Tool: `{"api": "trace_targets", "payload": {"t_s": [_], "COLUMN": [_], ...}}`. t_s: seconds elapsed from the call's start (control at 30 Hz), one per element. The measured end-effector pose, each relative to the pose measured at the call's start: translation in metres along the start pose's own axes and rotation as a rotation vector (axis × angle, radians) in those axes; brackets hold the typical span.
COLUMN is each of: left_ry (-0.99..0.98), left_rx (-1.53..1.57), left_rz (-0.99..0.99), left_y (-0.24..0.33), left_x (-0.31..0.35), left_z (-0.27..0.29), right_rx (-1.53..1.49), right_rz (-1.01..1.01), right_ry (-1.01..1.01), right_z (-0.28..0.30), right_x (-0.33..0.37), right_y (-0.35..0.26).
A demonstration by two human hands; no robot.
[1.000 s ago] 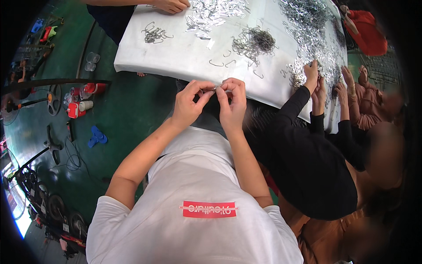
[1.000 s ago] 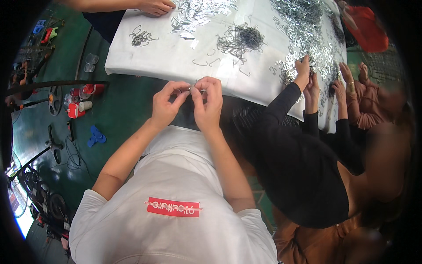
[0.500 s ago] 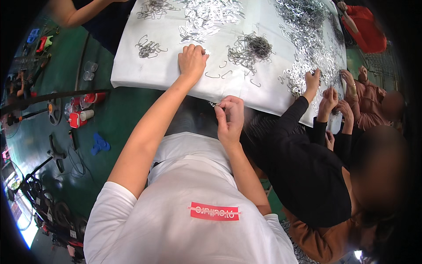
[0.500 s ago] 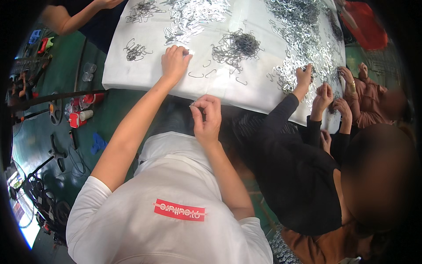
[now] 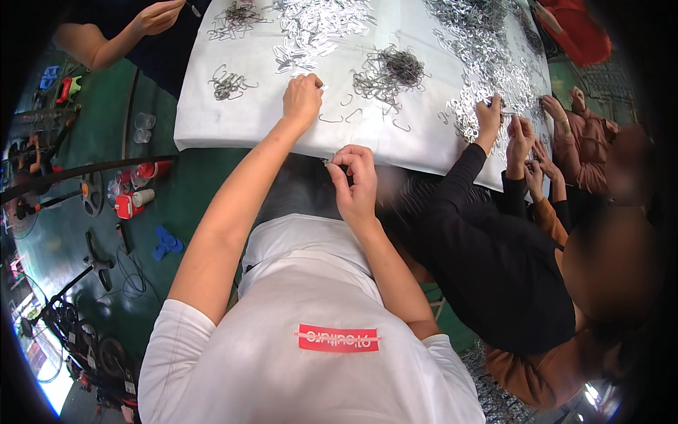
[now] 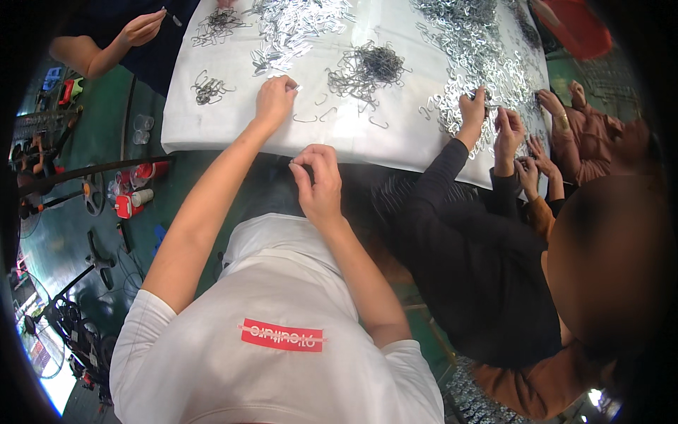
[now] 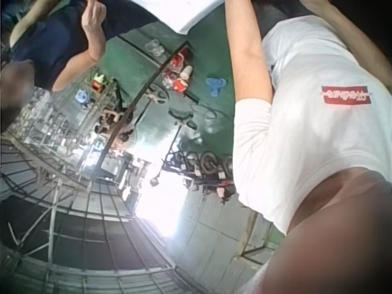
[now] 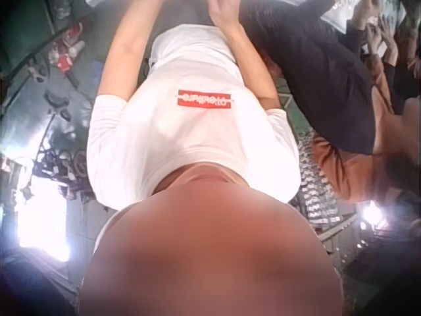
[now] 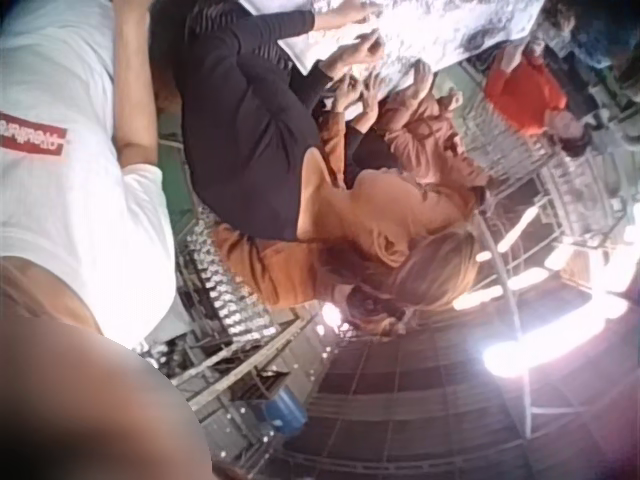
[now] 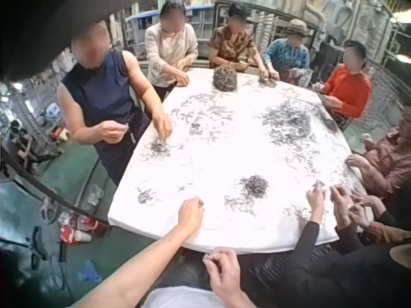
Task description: The person assembles small metal hooks and fasteners by hand at a table, then hangs the assembled chains onto a metal rack. They repeat this cycle of picking parts, linking them, and hanging the finished chains.
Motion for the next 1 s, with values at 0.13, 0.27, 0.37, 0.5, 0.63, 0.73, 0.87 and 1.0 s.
{"api": "trace_targets", "payload": {"t_s": [0.13,0.27,0.37,0.5,0.63,0.73,0.87,1.0], "left_ry": [-0.003,-0.080,-0.262,-0.454,-0.457,-0.426,-0.435,-0.398], "left_rx": [0.038,0.330,0.613,0.844,0.874,0.860,0.862,0.866], "left_rz": [-0.008,0.112,0.114,0.212,0.267,0.232,0.243,0.161], "left_y": [0.003,0.001,0.011,0.021,0.023,0.023,0.017,0.017], "left_x": [0.002,0.021,0.069,0.129,0.150,0.154,0.154,0.154], "left_z": [0.012,0.042,0.055,0.064,0.072,0.076,0.075,0.081], "right_rx": [0.028,0.045,0.059,0.042,0.034,0.033,0.046,0.049], "right_rz": [-0.024,-0.035,-0.007,0.022,0.032,0.035,0.033,0.057], "right_ry": [-0.028,-0.050,-0.047,-0.039,-0.032,-0.044,-0.086,-0.155], "right_z": [0.002,0.006,0.010,0.012,0.012,0.011,0.006,0.001], "right_x": [0.003,0.005,0.004,0.003,0.003,0.003,0.003,0.001], "right_y": [0.001,0.001,0.000,-0.001,-0.004,-0.003,0.002,0.004]}}
Point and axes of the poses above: each hand's wrist, its own x-axis away from the middle knuckle, its own z-axis out of the back of the hand, y = z × x, the point moved 9 cm from there along -x, towards the middle knuckle, and after that the axes turned 15 degrees about z, right-handed, at the moved point
